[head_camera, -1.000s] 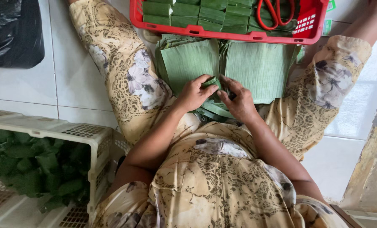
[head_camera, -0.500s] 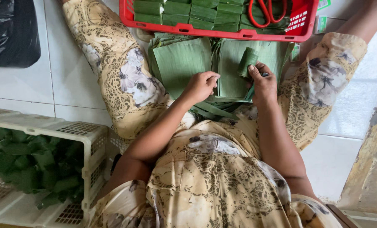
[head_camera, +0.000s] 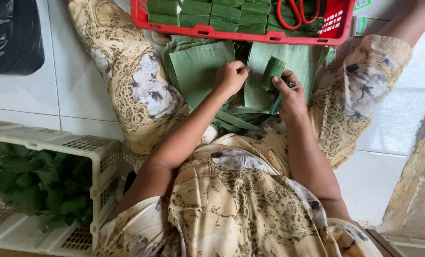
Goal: The person sits on the floor folding cut banana leaf pieces into small open packets, securing the folded sides with a hand stapler, and placing the finished leaf packets into a red tray. They repeatedly take new leaf pieces, fold them into shape, staple them, and stack the completed packets.
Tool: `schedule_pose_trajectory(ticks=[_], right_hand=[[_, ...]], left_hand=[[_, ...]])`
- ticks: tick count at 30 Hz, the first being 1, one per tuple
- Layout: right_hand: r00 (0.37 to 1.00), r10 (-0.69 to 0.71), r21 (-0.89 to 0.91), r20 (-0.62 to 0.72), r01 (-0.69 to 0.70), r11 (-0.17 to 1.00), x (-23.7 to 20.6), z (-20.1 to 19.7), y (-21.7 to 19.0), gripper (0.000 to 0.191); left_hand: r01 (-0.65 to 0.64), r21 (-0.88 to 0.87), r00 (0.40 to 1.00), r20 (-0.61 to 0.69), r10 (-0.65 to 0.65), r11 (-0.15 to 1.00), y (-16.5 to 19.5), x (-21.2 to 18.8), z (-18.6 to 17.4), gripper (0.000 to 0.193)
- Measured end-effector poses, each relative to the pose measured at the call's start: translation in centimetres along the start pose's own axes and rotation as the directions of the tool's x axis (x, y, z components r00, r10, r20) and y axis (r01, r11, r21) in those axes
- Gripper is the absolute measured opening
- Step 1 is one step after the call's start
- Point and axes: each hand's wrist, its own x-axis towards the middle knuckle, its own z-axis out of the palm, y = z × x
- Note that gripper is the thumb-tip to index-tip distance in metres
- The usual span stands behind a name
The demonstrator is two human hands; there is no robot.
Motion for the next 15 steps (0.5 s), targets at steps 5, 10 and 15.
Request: schedule_pose_trajectory(ticks=[5,10,15], right_hand=[[0.995,-0.03,0.071,0.1,0.023,0.997,-0.6,-1.0,-0.2,0.028],[0.985,-0.007,0.104,0.171,-0.01,0.995,-1.0,-1.1,-0.1,0.032],[0.984,0.019,0.166,0.18,-0.05,0.985,-1.0,-0.3,0.9,0.034]], left_hand=[[0.116,-0.423,0.991,-0.014,-0.134,0.899,0.0,-0.4,1.2,0.014],[0.244,-0.744,0.969,0.171,-0.176,0.622,-1.2,-1.5,0.1,0.02],[0.388,-0.871,0.918,0.334,-0.216,0.302,-2.7,-3.0,-0.9,0.015]])
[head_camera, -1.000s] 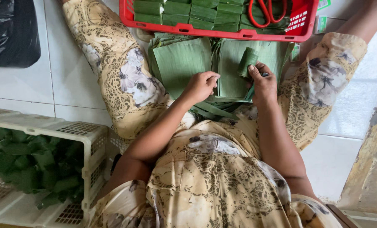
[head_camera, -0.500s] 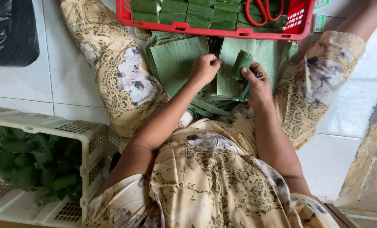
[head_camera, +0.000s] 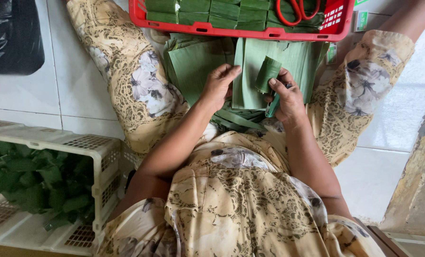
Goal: The person sits on the floor folding cut banana leaf pieces into small open packets, securing the folded sides with a hand stapler, and placing the finished leaf packets into a red tray. They repeatedly take new leaf pieces, fold them into shape, staple them, and stack the completed packets.
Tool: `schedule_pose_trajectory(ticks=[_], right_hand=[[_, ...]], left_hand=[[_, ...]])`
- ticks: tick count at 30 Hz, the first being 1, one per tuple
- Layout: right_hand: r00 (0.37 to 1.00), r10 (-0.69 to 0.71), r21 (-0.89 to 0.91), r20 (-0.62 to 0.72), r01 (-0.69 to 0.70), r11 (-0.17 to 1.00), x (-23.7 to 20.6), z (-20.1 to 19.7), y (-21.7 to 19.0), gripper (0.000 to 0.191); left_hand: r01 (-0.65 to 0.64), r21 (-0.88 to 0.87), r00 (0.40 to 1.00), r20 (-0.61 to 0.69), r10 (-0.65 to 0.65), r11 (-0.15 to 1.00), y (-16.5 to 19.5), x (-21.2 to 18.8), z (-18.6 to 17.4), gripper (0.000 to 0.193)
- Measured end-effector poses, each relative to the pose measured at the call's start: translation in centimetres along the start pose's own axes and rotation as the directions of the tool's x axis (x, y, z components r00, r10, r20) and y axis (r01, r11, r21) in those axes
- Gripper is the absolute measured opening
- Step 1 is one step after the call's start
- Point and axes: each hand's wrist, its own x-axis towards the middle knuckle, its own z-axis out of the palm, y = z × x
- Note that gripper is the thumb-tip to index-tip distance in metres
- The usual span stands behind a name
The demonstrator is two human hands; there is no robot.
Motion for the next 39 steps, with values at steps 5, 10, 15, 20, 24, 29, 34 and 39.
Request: schedule_pose_trajectory(ticks=[5,10,15,20,24,29,34,39], right_hand=[[0.993,-0.009,-0.057,-0.119,0.002,0.998,0.3,0.0,0.4,0.033],[0.993,-0.048,-0.201,-0.109,0.026,0.979,-0.7,1.3,0.1,0.038],[0.998,-0.065,-0.286,-0.018,0.057,0.956,-3.3,4.9,-0.1,0.043],[0.989,-0.105,-0.157,0.101,0.12,0.98,-5.6,7.4,-1.5,0.037],[0.989,-0.065,-0.089,0.134,0.077,0.993,-6.3,8.7,-0.8,0.031],[0.993,-0.027,-0.197,0.117,0.05,0.979,-6.1,8.4,0.7,0.026],[0.979,0.03,-0.119,0.203,-0.006,0.993,-5.7,7.0,2.1,0.019],[0.975,0.025,-0.337,0.22,0.052,0.94,-5.5,6.1,2.2,0.019]], left_hand=[[-0.054,-0.242,0.995,0.068,0.072,0.969,-0.9,-1.4,-2.3,0.012],[-0.048,-0.365,0.977,0.176,0.119,0.93,0.0,-4.6,-4.6,0.026],[-0.049,-0.365,0.965,0.221,0.138,0.93,2.3,-8.9,-4.6,0.048],[-0.045,-0.35,0.921,0.349,0.175,0.936,3.9,-11.2,-3.8,0.056],[0.078,-0.525,0.955,0.283,0.088,0.848,2.5,-12.1,-2.3,0.061],[-0.159,-0.179,0.977,0.114,0.181,0.971,0.4,-11.5,-1.1,0.052],[-0.31,0.381,0.949,0.177,0.261,0.871,0.0,-11.2,-1.3,0.039],[-0.405,0.633,0.909,0.199,0.367,0.659,0.4,-11.5,-0.8,0.03]])
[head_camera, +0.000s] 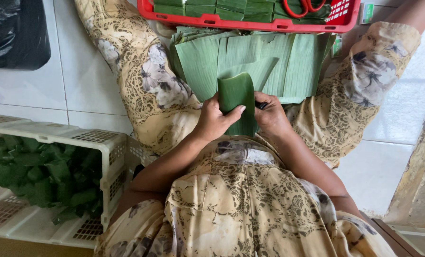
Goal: The person sits on the floor folding cut banana leaf pieces into small open packets, securing the folded sides with a hand stapler, and placing the finished leaf packets into a red tray. They repeatedly take new leaf pieces, fold them into shape, staple them, and stack the completed packets.
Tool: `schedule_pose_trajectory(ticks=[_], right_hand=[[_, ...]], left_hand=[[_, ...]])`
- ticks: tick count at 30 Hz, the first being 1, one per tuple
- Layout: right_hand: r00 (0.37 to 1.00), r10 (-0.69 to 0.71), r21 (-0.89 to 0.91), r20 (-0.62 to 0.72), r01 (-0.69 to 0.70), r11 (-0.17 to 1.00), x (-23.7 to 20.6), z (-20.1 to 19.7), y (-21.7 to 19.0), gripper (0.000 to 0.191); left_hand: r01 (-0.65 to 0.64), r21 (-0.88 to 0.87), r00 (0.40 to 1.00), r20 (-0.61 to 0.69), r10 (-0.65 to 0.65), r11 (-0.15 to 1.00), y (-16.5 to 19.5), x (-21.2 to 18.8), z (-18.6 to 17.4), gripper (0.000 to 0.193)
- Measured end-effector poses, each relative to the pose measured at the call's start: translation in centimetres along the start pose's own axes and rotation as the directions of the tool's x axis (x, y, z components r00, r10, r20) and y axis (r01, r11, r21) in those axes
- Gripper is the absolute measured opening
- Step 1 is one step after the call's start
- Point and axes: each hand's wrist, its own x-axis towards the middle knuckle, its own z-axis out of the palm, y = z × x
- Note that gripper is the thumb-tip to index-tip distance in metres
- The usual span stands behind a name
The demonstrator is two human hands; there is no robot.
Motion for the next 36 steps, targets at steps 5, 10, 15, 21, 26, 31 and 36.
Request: schedule_pose_trajectory(ticks=[5,10,15,21,26,31,36], right_hand=[[0.931,-0.341,-0.584,-0.133,0.204,0.785,-1.1,1.0,-1.9,0.015],[0.959,-0.241,-0.555,-0.151,0.119,0.823,-2.3,3.0,-4.0,0.024],[0.968,-0.247,-0.537,0.034,0.226,0.813,-2.2,4.0,-4.4,0.045],[0.895,-0.439,-0.743,0.08,0.347,0.572,-1.3,3.7,-3.3,0.045],[0.973,-0.213,-0.404,-0.089,0.16,0.901,-1.7,2.9,-2.3,0.044],[0.984,0.0,-0.398,-0.177,-0.071,0.915,-2.4,1.9,-1.9,0.035],[0.992,-0.02,-0.325,-0.122,-0.021,0.946,-3.2,1.9,-2.0,0.032]], left_hand=[[-0.031,-0.022,0.996,-0.09,0.029,0.999,-0.2,0.3,0.6,0.023],[-0.024,-0.001,0.992,-0.123,0.024,1.0,-1.0,0.3,1.0,0.024],[-0.044,-0.32,0.998,0.033,0.058,0.946,-0.8,-0.1,1.3,0.051],[-0.16,-0.2,0.981,0.078,0.179,0.967,0.0,-0.3,1.1,0.077],[0.053,-0.187,0.993,0.113,-0.032,0.981,0.5,-0.3,0.1,0.048],[0.091,-0.065,0.991,0.1,-0.084,0.994,1.0,0.2,-0.8,0.036],[0.038,-0.035,0.991,0.13,-0.033,0.999,0.5,0.9,-1.2,0.036]])
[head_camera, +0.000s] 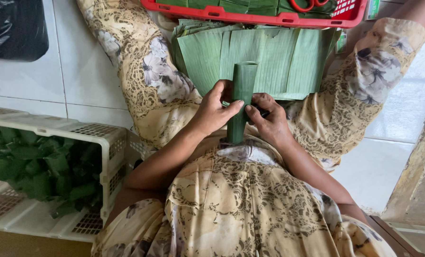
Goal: The person sits on the floor folding cut banana leaf pieces into small open packets, securing the folded sides with a hand stapler, and placing the finished leaf packets into a red tray. They repeatedly take new leaf pieces, fold them into shape, staple them, and stack the completed packets.
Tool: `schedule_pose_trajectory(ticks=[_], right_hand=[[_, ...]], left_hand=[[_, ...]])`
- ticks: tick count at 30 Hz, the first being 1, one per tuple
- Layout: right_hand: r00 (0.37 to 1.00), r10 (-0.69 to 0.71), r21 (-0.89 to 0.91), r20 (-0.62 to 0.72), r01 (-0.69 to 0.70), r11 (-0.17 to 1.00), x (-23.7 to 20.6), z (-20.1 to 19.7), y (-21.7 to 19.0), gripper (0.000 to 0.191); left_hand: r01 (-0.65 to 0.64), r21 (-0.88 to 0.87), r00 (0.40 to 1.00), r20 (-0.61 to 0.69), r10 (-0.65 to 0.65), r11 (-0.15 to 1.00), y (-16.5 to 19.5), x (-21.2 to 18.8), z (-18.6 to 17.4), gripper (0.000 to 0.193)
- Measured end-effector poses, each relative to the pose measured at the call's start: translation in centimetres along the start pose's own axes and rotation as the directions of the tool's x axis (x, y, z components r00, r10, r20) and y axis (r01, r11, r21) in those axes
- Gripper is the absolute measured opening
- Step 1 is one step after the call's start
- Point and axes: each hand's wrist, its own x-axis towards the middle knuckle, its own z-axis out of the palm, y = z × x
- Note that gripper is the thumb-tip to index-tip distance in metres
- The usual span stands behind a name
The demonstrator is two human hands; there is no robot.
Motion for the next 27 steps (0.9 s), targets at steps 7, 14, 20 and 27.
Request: schedule_pose_trajectory(ticks=[7,14,20,27], right_hand=[[0.999,0.045,0.236,-0.008,-0.042,0.971,2.7,-1.4,-0.6,0.031],[0.982,0.141,0.148,0.123,-0.159,0.976,4.8,-2.0,0.1,0.019],[0.98,0.172,0.203,0.105,-0.19,0.961,4.8,-2.4,1.3,0.017],[0.984,0.177,0.348,0.018,-0.172,0.922,3.7,-2.1,2.9,0.011]], left_hand=[[0.144,-0.236,0.982,0.156,-0.109,0.961,-1.1,0.7,0.8,0.04],[0.162,-0.149,0.984,0.104,-0.147,0.976,-2.2,3.8,-0.2,0.028],[0.121,0.028,0.992,0.029,-0.122,0.992,-3.1,3.5,-0.7,0.019],[-0.247,0.107,0.966,0.108,0.235,0.963,-1.4,1.9,-1.0,0.022]])
